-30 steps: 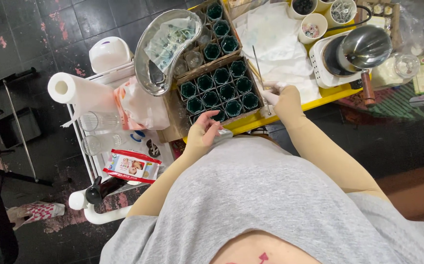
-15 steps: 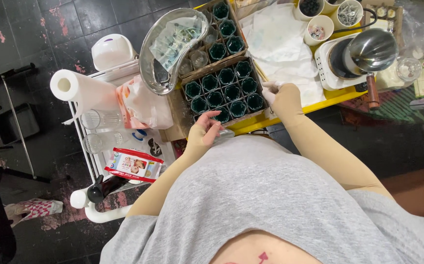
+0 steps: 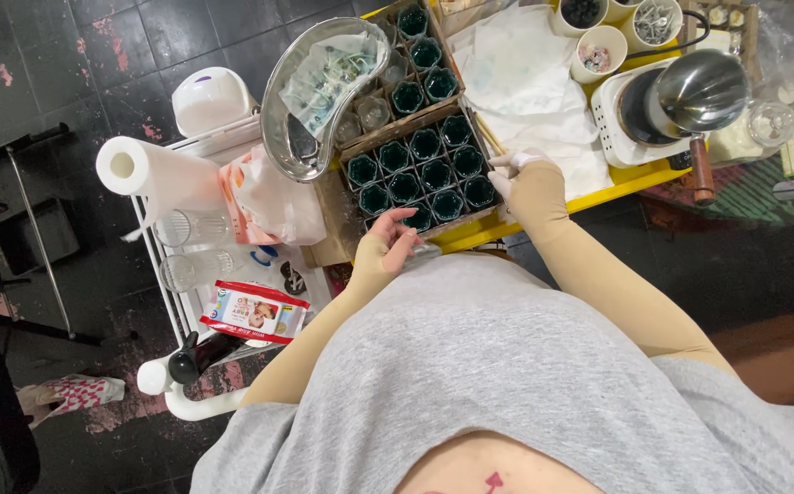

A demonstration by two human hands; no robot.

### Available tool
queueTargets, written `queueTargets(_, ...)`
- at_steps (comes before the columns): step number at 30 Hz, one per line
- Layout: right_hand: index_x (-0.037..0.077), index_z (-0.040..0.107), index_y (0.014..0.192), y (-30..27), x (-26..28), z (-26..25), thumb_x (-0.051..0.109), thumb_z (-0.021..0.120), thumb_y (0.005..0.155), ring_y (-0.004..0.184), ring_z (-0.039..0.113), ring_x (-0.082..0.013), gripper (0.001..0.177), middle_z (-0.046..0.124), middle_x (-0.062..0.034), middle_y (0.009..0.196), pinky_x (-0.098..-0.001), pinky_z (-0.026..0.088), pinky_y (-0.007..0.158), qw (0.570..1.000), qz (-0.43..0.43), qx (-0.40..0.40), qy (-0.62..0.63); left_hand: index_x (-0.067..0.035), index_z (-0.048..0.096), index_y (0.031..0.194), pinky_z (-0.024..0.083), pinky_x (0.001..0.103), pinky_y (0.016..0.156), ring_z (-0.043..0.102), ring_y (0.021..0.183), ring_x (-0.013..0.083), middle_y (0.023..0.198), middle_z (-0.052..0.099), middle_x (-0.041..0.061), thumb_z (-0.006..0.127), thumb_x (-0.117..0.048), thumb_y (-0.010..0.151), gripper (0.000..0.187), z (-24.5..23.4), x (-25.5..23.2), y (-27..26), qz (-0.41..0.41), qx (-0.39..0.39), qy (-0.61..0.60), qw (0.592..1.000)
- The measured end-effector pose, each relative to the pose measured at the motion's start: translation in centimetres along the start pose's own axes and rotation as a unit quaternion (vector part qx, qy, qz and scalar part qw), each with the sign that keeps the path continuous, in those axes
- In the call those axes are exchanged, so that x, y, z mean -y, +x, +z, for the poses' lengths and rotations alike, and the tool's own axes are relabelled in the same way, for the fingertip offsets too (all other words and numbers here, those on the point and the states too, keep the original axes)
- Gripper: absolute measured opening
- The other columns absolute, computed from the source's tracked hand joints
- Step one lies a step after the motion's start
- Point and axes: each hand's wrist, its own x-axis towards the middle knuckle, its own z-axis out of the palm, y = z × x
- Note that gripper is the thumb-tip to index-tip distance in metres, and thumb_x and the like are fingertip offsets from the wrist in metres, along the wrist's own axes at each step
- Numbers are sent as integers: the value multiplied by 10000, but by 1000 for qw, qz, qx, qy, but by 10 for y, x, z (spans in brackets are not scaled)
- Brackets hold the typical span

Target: Cleaning glass jars and checking melted material for candle production.

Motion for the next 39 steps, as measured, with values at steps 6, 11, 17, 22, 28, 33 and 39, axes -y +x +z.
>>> queueTargets(6, 99, 786, 994, -3, 5, -3, 260, 802, 860, 729, 605, -233, 210, 623, -88, 805, -375, 497, 696, 1000, 17, 14, 0, -17, 533, 1377, 542, 252, 763, 637, 830, 88, 947, 701, 52, 584, -116, 984, 408, 0, 1, 0, -6, -2, 20, 1000)
queueTargets(11, 88, 766, 984, 1, 0, 0, 239, 814, 849, 714, 592, -215, 208, 614, -76, 795, -363, 492, 681, 999, 31, 18, 37, -15, 532, 1375, 530, 249, 735, 618, 803, 83, 938, 702, 52, 591, -124, 990, 405, 1, 5, 1, -7, -1, 10, 1000)
queueTargets(17, 48, 695, 933, 2, 1, 0, 265, 882, 795, 659, 565, -169, 318, 595, -45, 776, -330, 481, 612, 995, 64, 6, 82, -14, 533, 1376, 519, 242, 738, 612, 805, 80, 931, 693, 47, 592, -126, 993, 403, 3, 8, -1, -7, -9, 3, 1000)
queueTargets(22, 63, 694, 950, -1, -5, 2, 249, 865, 834, 587, 529, -126, 278, 561, -11, 742, -298, 459, 522, 985, 113, 25, 132, -16, 535, 1376, 516, 240, 764, 619, 818, 85, 928, 682, 38, 575, -112, 987, 403, 3, -6, -10, 6, -12, 24, 1000)
queueTargets(28, 73, 721, 950, -1, -3, 1, 245, 798, 891, 555, 513, -88, 197, 548, 15, 678, -280, 448, 501, 974, 138, 35, 174, -24, 540, 1371, 511, 247, 764, 609, 817, 82, 915, 678, 39, 575, -129, 1001, 386, 4, -6, -12, 5, -20, 11, 1000)
queueTargets(33, 35, 715, 982, -7, -5, -7, 262, 783, 960, 582, 473, -106, 238, 530, -2, 650, -289, 393, 545, 990, 68, -56, 113, -29, 544, 1363, 497, 245, 751, 592, 792, 81, 917, 684, 41, 583, -139, 999, 383, 6, -6, -17, 3, -36, -16, 999)
queueTargets(39, 37, 717, 960, -16, -28, -19, 320, 759, 977, 626, 565, -176, 286, 615, -44, 709, -330, 466, 615, 993, 56, -77, 67, -18, 531, 1370, 505, 248, 769, 586, 813, 84, 945, 685, 46, 576, -141, 1016, 378, 7, -9, -21, 9, -35, -18, 999)
